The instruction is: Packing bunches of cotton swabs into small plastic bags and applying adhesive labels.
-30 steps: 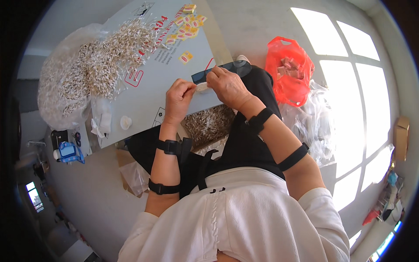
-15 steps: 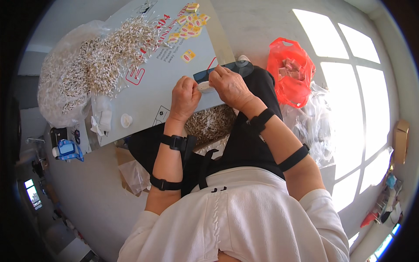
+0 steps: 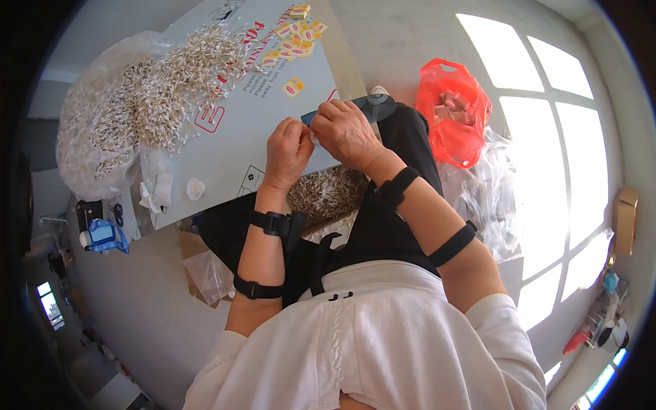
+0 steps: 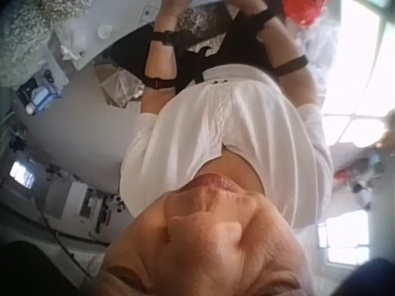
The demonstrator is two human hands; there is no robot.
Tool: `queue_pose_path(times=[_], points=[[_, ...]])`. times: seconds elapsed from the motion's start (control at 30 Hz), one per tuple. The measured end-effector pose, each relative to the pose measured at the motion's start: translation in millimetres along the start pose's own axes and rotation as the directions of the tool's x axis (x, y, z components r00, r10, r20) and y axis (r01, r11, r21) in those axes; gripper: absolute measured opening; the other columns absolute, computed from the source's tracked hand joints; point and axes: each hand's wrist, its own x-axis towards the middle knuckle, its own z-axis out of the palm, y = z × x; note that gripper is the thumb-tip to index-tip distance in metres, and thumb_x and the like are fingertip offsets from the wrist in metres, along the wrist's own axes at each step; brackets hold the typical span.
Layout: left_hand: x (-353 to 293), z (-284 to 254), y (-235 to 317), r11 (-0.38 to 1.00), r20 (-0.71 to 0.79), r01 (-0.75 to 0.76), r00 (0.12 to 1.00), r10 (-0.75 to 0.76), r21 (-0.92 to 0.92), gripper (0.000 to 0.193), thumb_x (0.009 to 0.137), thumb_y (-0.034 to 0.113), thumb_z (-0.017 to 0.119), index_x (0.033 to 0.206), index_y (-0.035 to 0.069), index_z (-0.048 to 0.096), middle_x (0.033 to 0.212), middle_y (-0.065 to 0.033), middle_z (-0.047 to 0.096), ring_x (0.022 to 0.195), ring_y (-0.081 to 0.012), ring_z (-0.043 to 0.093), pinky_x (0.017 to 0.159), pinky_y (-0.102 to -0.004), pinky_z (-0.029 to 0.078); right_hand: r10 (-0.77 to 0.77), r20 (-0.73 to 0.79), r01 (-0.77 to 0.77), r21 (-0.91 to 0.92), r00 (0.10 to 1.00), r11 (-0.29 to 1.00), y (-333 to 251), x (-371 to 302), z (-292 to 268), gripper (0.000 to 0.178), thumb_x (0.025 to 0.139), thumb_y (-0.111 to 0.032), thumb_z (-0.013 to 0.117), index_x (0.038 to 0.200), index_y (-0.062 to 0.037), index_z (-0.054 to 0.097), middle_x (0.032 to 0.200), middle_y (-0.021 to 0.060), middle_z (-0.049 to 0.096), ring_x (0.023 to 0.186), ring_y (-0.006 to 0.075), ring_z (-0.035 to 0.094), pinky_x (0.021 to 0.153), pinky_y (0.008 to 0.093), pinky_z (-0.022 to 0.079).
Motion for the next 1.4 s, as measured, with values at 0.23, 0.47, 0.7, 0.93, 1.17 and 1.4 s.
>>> queue_pose_path(times=[0.23, 0.47, 0.7, 0.93, 1.17, 1.4], points=[[-4.8, 0.9, -1.8, 0.999, -0.025, 0.028, 0.999, -0.028, 0.015, 0.013, 0.074, -0.004, 0.06, 0.079, 0.001, 0.05, 0.075, -0.014, 0.053, 0.07, -0.0349, 0.056, 0.061, -0.043, 0.047, -0.101, 0.002, 0.101, -0.031, 0.995, 0.994, 13.2, 1.9, 1.8, 0.014, 0.068, -0.008, 0.068, 0.074, -0.0059, 0.056, 0.081, 0.0073, 0.052, 0.082, 0.0271, 0.056, 0.076, 0.0393, 0.047], [-1.4, 3.1, 1.8, 0.999, -0.015, 0.036, 0.999, -0.036, -0.024, 0.014, 0.073, -0.005, 0.06, 0.078, 0.002, 0.049, 0.074, -0.0129, 0.051, 0.069, -0.0336, 0.055, 0.061, -0.0423, 0.047, -0.091, 0.02, 0.092, -0.048, 0.996, 0.995, 27.5, -7.5, -14.8, 0.013, 0.067, -0.004, 0.066, 0.074, -0.0048, 0.055, 0.081, 0.0083, 0.053, 0.081, 0.0279, 0.055, 0.075, 0.0387, 0.049], [-1.3, 2.9, 1.3, 0.999, 0.039, 0.05, 0.998, -0.049, -0.013, 0.011, 0.075, -0.002, 0.059, 0.079, 0.002, 0.049, 0.076, -0.0128, 0.052, 0.074, -0.0345, 0.055, 0.065, -0.0449, 0.048, 0.055, 0.068, -0.06, 0.068, 0.996, 0.996, 41.6, -20.4, -41.8, 0.014, 0.072, -0.003, 0.067, 0.084, -0.0043, 0.059, 0.086, 0.0101, 0.054, 0.084, 0.0312, 0.057, 0.075, 0.0406, 0.049], [-3.4, 2.6, 0.3, 0.997, 0.007, 0.049, 0.999, -0.048, -0.053, 0.013, 0.074, -0.006, 0.059, 0.081, 0.001, 0.051, 0.076, -0.0116, 0.052, 0.07, -0.0308, 0.056, 0.063, -0.0397, 0.048, 0.127, 0.052, -0.136, 0.238, 0.991, 0.962, 19.6, -12.2, -33.5, 0.01, 0.079, -0.006, 0.067, 0.087, -0.0053, 0.059, 0.089, 0.009, 0.059, 0.089, 0.0319, 0.059, 0.077, 0.0406, 0.05], [7.9, 7.0, 15.9, 0.999, 0.015, -0.034, 0.999, 0.035, -0.038, 0.015, 0.072, -0.005, 0.064, 0.083, 0.002, 0.055, 0.083, -0.0095, 0.055, 0.078, -0.029, 0.058, 0.066, -0.0401, 0.049, 0.184, 0.048, -0.19, 0.164, 0.982, 0.968, 18.7, -19.9, -13.6, 0.008, 0.082, -0.002, 0.062, 0.087, -0.0047, 0.055, 0.09, 0.0109, 0.058, 0.091, 0.0334, 0.059, 0.077, 0.042, 0.05], [22.3, 14.7, 17.4, 0.98, 0.086, -0.147, 0.987, 0.137, 0.133, 0.015, 0.071, -0.004, 0.063, 0.076, 0.003, 0.051, 0.08, -0.0107, 0.052, 0.078, -0.0308, 0.056, 0.067, -0.0418, 0.049, 0.206, 0.073, -0.214, 0.125, 0.976, 0.969, 15.8, -23.4, -8.6, 0.009, 0.082, -0.002, 0.059, 0.088, -0.004, 0.052, 0.09, 0.0122, 0.057, 0.095, 0.0349, 0.057, 0.079, 0.0433, 0.049]])
